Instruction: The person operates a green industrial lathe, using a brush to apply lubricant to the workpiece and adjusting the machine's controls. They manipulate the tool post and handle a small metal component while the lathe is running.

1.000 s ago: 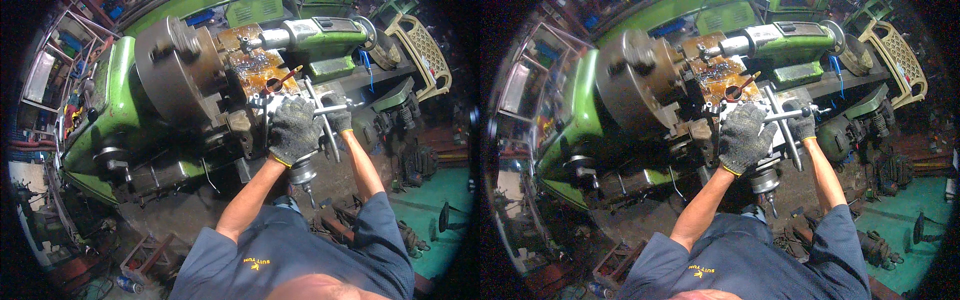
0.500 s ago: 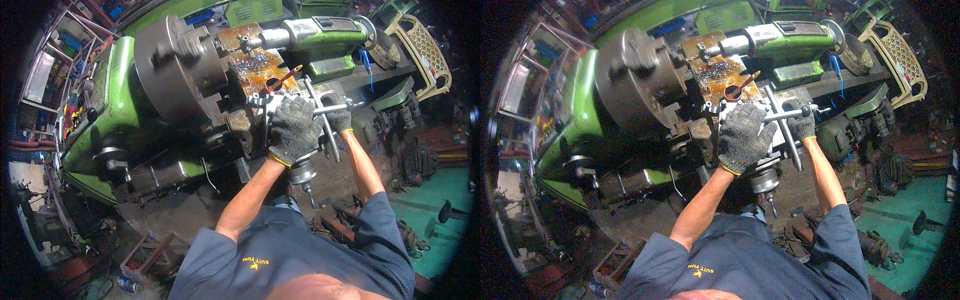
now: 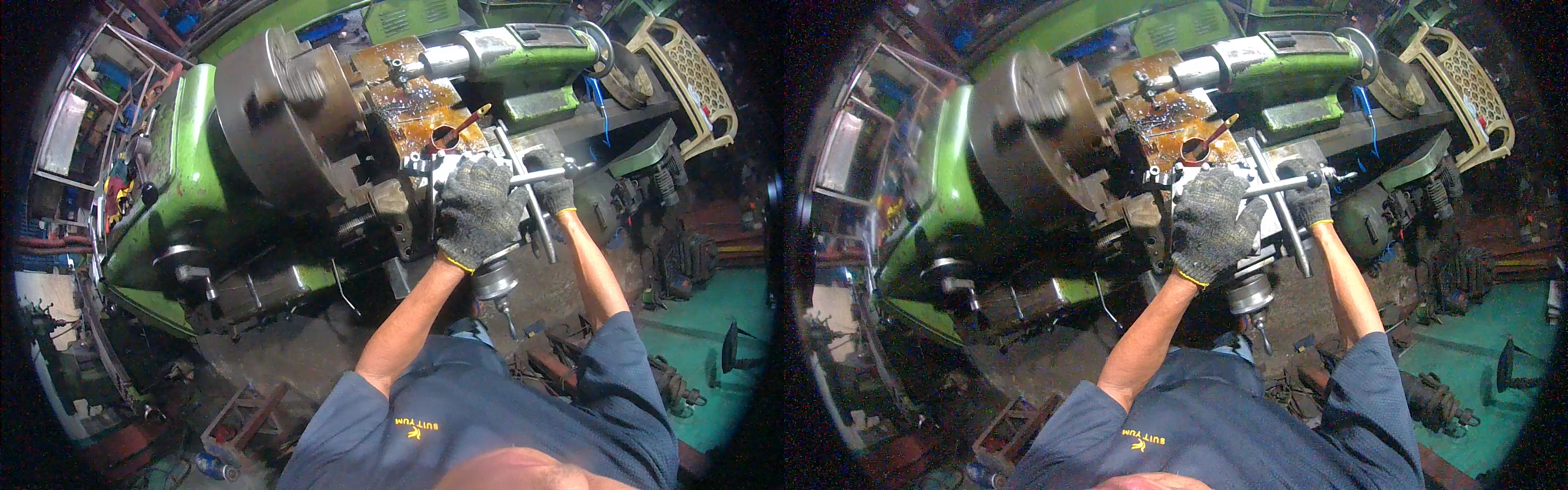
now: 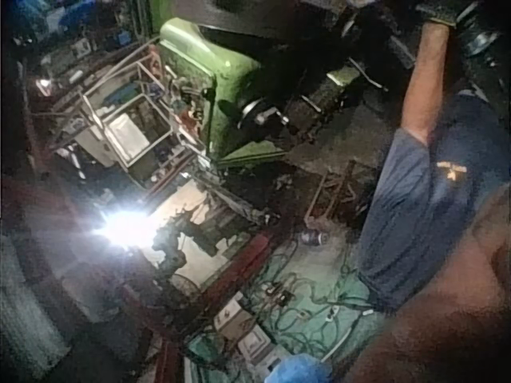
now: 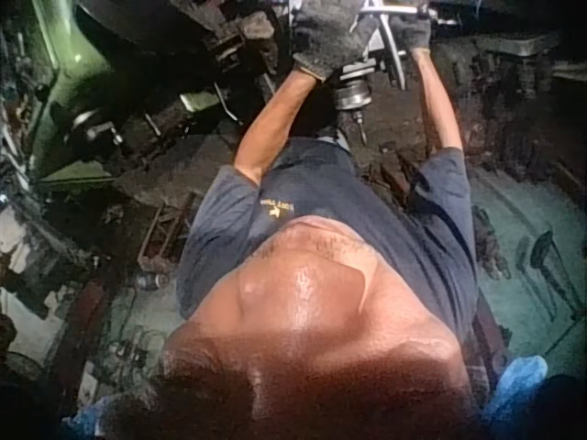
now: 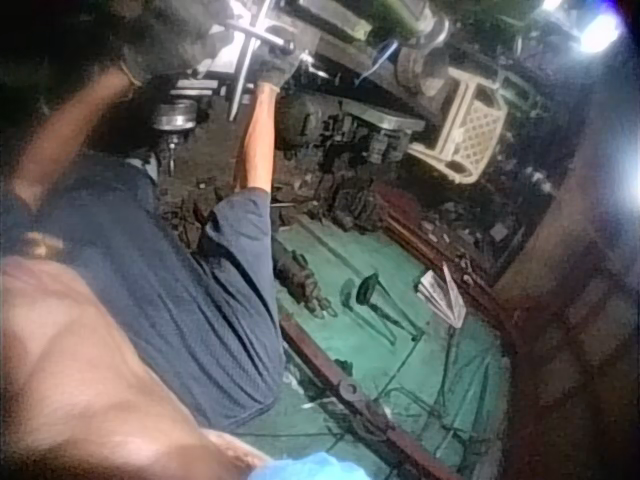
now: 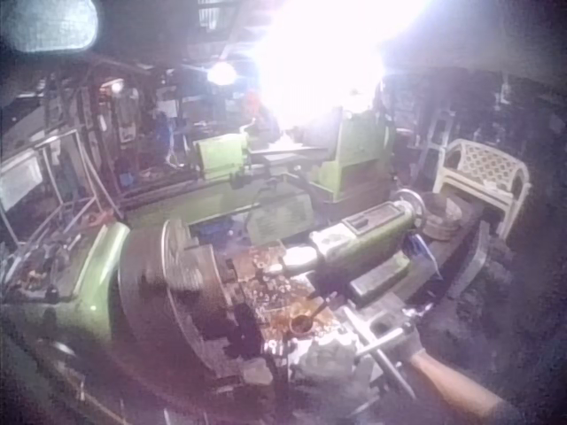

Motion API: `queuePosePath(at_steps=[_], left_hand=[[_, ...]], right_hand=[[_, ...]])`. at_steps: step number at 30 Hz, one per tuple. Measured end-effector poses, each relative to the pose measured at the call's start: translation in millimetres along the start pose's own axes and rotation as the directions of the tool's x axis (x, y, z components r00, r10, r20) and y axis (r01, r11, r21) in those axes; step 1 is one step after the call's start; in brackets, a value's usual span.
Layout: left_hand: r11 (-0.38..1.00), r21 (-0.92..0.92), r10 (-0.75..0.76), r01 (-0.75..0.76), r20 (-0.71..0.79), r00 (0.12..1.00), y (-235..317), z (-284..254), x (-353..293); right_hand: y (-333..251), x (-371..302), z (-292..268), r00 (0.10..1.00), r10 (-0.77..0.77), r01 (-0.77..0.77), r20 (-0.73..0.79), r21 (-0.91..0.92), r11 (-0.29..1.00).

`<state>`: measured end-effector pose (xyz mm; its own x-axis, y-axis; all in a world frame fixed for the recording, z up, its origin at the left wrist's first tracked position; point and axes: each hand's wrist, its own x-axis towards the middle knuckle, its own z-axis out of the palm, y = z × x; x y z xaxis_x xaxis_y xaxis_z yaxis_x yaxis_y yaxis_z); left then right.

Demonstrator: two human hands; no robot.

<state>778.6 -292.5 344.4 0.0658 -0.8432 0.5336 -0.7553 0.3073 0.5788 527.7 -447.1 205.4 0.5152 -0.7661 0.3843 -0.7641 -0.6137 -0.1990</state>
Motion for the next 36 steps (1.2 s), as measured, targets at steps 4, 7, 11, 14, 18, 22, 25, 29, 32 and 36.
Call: queuePosePath(at_steps=[4,7,11,14,18,22,25,29,32,36], left_hand=[[1.0,-0.024,0.006,-0.006,-0.005,1.0,-0.3,0.4,1.1],[0.998,-0.048,0.034,-0.037,-0.063,0.997,-2.3,5.5,1.1],[1.0,-0.009,0.007,-0.007,-0.025,1.0,-0.9,-0.2,0.9],[1.0,-0.011,0.013,-0.014,-0.034,0.999,-0.6,-0.4,0.5],[0.999,-0.022,0.042,-0.044,-0.074,0.996,-3.1,4.6,-1.4],[0.999,-0.002,0.048,-0.048,-0.078,0.996,-3.0,6.4,-3.3],[0.999,-0.05,0.013,-0.016,-0.056,0.998,-3.3,8.4,-3.1],[1.0,0.023,0.015,-0.013,-0.06,0.998,-0.9,5.4,1.0],[0.998,-0.033,0.049,-0.054,-0.142,0.989,-1.9,11.4,4.4],[0.997,0.027,0.07,-0.066,-0.149,0.986,-0.8,11.6,5.8]], right_hand=[[-1.0,-1.2,0.5,1.0,-0.003,0.002,-0.017,-0.063,0.998],[-0.6,0.9,-0.8,0.999,-0.019,0.018,-0.042,-0.027,0.999],[-17.3,8.1,-12.5,1.0,0.014,-0.015,0.015,0.063,0.998],[-18.8,6.8,-14.9,1.0,-0.024,0.024,-0.017,0.017,1.0],[-6.0,0.4,-5.8,0.989,-0.142,0.134,-0.031,-0.177,0.975],[-1.6,-4.8,2.9,0.994,-0.094,0.087,-0.063,-0.111,0.99],[-15.0,0.0,-10.2,0.998,0.063,-0.061,-0.008,0.148,0.987],[-37.8,12.7,-29.8,0.99,0.026,0.003,-0.136,0.215,0.977],[-24.5,13.4,-23.0,0.973,-0.039,0.071,-0.226,0.134,0.988],[-20.8,13.7,-22.3,0.991,0.026,0.005,-0.128,0.234,0.972]])
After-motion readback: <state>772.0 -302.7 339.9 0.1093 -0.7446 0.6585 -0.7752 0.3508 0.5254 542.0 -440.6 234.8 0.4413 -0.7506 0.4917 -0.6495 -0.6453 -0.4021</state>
